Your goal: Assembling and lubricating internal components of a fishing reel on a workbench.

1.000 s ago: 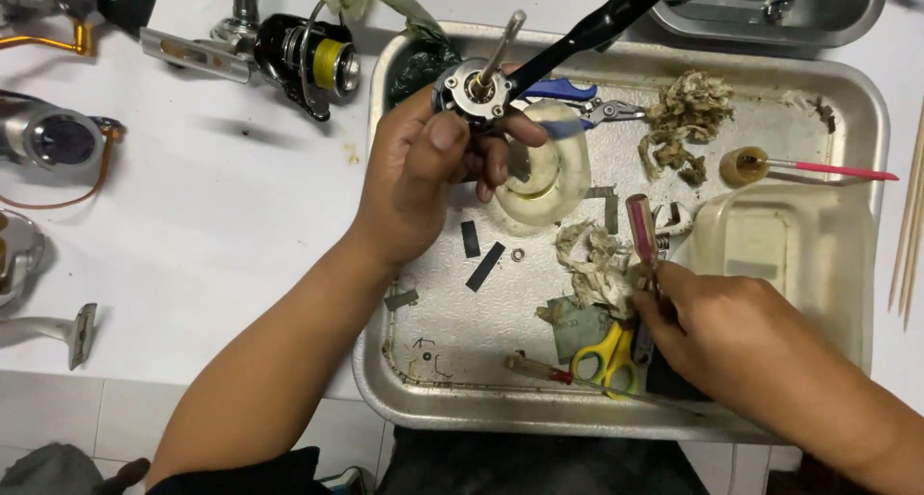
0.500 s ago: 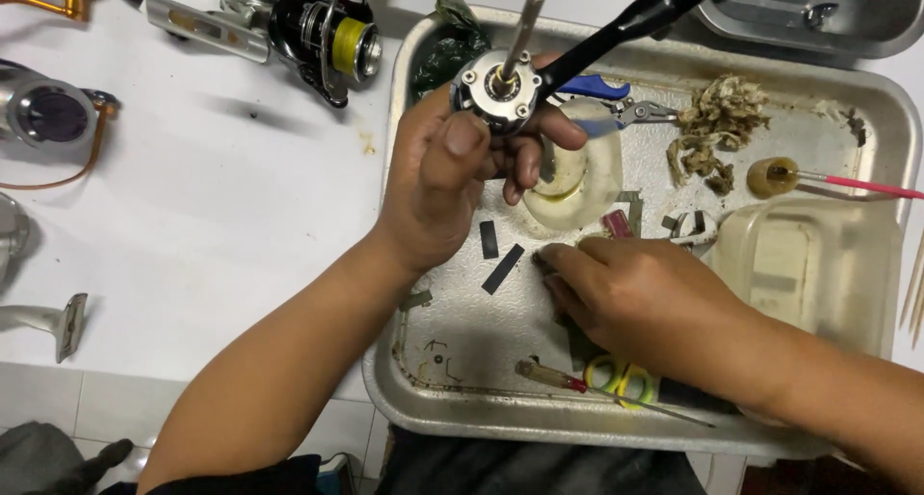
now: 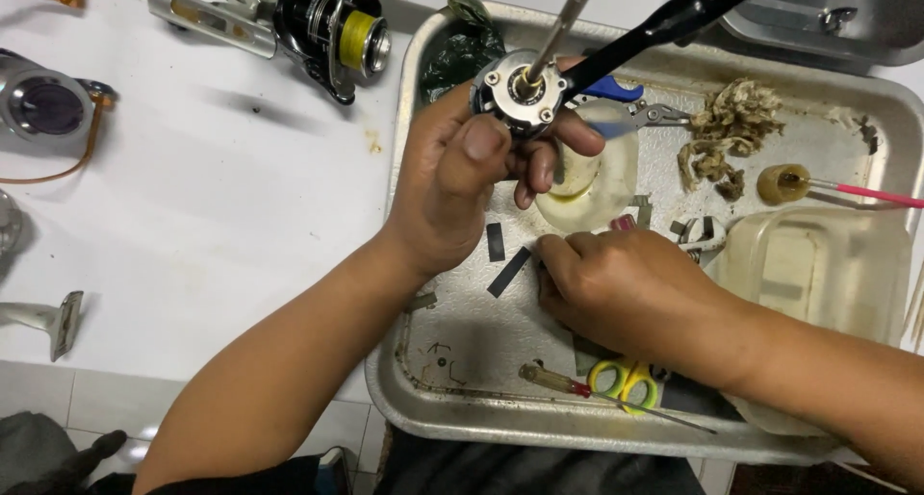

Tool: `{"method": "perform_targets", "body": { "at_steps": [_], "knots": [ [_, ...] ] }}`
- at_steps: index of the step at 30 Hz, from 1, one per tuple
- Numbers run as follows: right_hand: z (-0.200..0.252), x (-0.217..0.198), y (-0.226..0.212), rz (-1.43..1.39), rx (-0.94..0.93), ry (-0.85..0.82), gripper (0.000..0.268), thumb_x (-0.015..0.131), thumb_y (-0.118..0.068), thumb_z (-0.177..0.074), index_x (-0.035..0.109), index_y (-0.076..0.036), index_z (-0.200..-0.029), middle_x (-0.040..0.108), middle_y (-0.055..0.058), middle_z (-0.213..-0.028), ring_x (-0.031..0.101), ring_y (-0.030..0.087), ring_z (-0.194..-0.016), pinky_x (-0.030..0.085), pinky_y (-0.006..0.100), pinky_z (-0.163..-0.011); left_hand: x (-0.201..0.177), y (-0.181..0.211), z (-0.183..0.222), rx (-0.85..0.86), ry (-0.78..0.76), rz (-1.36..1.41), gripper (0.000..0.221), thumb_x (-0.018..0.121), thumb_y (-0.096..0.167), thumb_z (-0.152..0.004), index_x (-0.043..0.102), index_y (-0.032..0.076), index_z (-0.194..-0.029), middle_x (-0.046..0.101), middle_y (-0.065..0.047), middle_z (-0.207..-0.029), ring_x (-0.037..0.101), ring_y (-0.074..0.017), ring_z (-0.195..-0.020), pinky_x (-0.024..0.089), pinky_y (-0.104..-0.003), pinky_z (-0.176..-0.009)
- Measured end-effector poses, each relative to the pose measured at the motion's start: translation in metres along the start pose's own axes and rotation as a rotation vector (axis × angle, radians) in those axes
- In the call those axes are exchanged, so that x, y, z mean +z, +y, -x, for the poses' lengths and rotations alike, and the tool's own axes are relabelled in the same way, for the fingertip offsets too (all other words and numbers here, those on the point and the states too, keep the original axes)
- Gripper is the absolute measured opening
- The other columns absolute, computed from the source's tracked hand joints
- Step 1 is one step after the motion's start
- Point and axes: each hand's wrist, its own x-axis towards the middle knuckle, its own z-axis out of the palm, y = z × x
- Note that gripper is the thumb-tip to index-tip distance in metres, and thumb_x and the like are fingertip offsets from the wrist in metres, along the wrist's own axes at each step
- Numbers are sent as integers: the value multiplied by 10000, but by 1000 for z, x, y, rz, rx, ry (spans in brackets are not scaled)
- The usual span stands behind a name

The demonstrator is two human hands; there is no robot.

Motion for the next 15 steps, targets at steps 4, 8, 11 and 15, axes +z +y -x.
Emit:
{"method": "perform_targets", "body": {
  "at_steps": [4,8,11,15],
  "knots": [
    [8,-29,4,-236,112,12,100,688,-194,-827,614,-138,-863,608,56,-561,585,268,-452,468,426,-421,1,1,0,23,2,-6,551,569,527,-990,564,23,-1213,742,-183,-1097,603,-140,-755,464,-281,-655],
    [43,-55,35,-1000,469,137,172,682,14,-757,774,-46,-889,614,-57,-683,501,0,-638,415,165,-603,-2,0,-1,13,-15,-118,596,522,630,-975,645,57,-1087,759,-123,-1105,606,-108,-720,492,-264,-594],
    [75,-45,74,-1775,402,310,321,764,-176,-853,614,88,-960,521,60,-653,442,104,-472,237,206,-371,-12,-9,0,-70,14,36,647,605,550,-917,579,-42,-1176,731,-255,-1097,590,-188,-700,463,-288,-583],
    [90,-47,95,-2106,252,441,202,645,-87,-847,600,44,-995,502,141,-649,319,122,-447,234,225,-366,-20,-13,1,13,-69,127,632,676,544,-988,547,-7,-1271,729,-266,-1108,689,-186,-775,578,-271,-648]
  ]
}}
